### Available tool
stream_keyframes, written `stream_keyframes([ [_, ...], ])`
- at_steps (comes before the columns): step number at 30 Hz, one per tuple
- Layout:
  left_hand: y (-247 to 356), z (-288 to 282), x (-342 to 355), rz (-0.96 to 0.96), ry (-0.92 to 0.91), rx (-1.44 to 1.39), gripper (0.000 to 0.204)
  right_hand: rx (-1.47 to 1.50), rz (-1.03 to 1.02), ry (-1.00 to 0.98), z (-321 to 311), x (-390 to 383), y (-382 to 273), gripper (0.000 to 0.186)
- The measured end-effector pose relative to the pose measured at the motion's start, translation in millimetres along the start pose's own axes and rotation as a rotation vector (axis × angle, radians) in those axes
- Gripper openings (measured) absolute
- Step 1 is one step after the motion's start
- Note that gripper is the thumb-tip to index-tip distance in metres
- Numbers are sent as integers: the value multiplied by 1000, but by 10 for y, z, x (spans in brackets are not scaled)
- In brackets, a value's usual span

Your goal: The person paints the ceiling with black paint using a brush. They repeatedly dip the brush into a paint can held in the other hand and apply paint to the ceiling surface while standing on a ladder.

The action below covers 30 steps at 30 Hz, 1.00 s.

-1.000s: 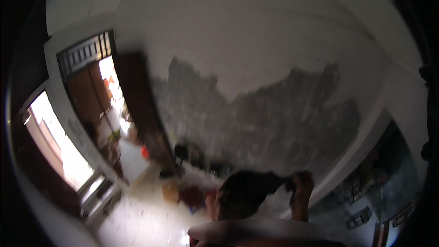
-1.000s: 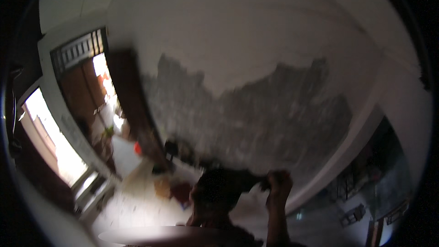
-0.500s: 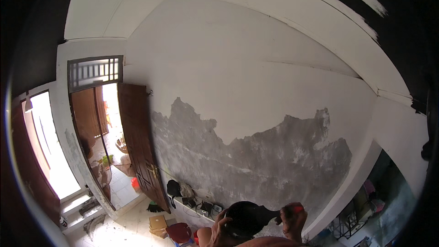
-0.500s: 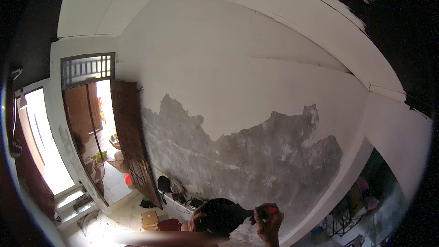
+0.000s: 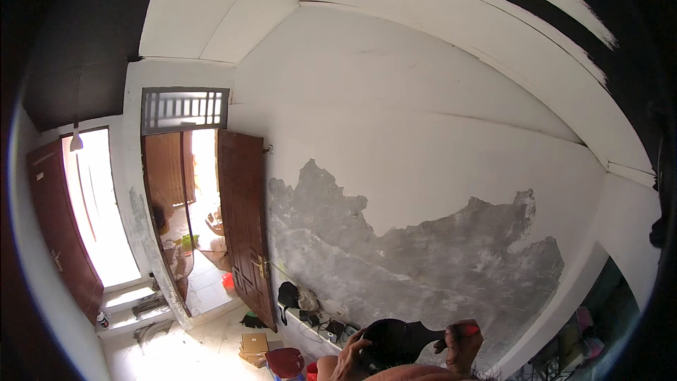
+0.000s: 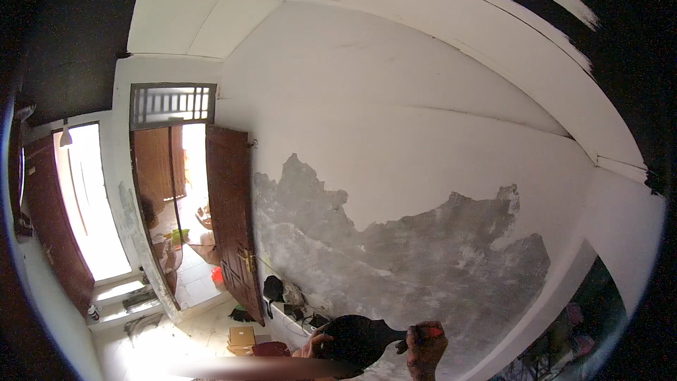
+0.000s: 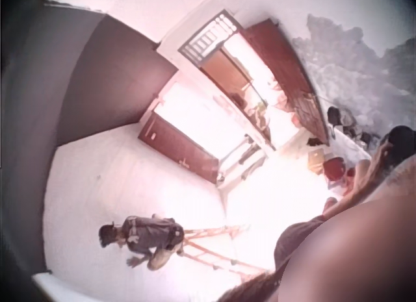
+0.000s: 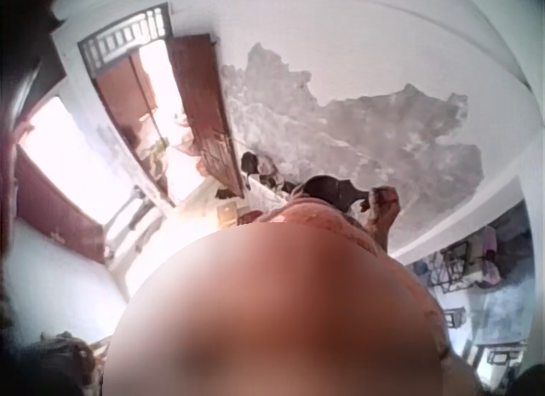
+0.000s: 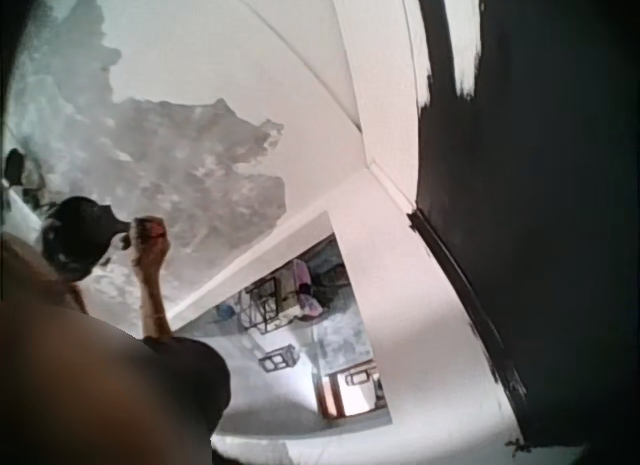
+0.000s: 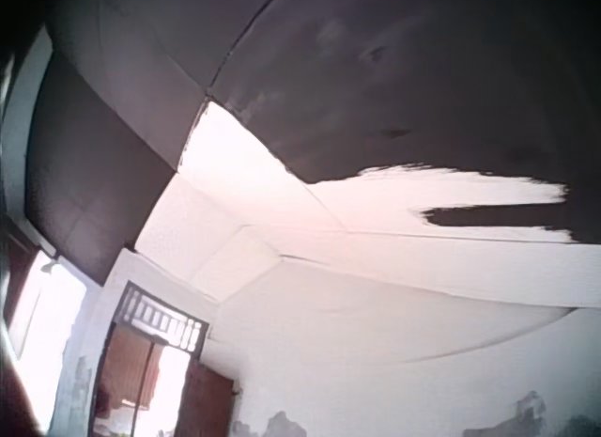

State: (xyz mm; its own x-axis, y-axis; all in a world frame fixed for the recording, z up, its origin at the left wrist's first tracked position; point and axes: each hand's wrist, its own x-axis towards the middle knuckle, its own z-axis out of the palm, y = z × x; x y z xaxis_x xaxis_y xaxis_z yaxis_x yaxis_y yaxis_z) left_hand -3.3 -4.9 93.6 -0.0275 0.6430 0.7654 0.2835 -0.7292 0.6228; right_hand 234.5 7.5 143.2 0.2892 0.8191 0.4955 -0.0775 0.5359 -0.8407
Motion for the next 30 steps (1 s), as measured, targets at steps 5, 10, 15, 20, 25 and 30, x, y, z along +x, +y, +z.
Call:
stream_keyframes([
  [5, 27, -34, -11, 10, -5, 10, 86, -118, -5, -40, 68, 12, 27, 25],
  [10, 62, -133, -82, 11, -13, 31, 87, -6, 79, -30, 174, -12, -126, 27],
  [15, 78, -193, -125, 10, -9, 42, 87, -30, 120, -80, 236, -42, -190, 24],
  [20, 107, -221, -135, 3, -17, 53, 88, -50, 65, -41, 245, -46, -173, 24],
  [25, 69, -169, -157, -1, -22, 71, 89, -24, 135, -69, 218, -61, -204, 23],
  [30, -63, -67, -185, 42, 5, -33, 94, -52, 129, 10, 160, -104, -155, 21],
])
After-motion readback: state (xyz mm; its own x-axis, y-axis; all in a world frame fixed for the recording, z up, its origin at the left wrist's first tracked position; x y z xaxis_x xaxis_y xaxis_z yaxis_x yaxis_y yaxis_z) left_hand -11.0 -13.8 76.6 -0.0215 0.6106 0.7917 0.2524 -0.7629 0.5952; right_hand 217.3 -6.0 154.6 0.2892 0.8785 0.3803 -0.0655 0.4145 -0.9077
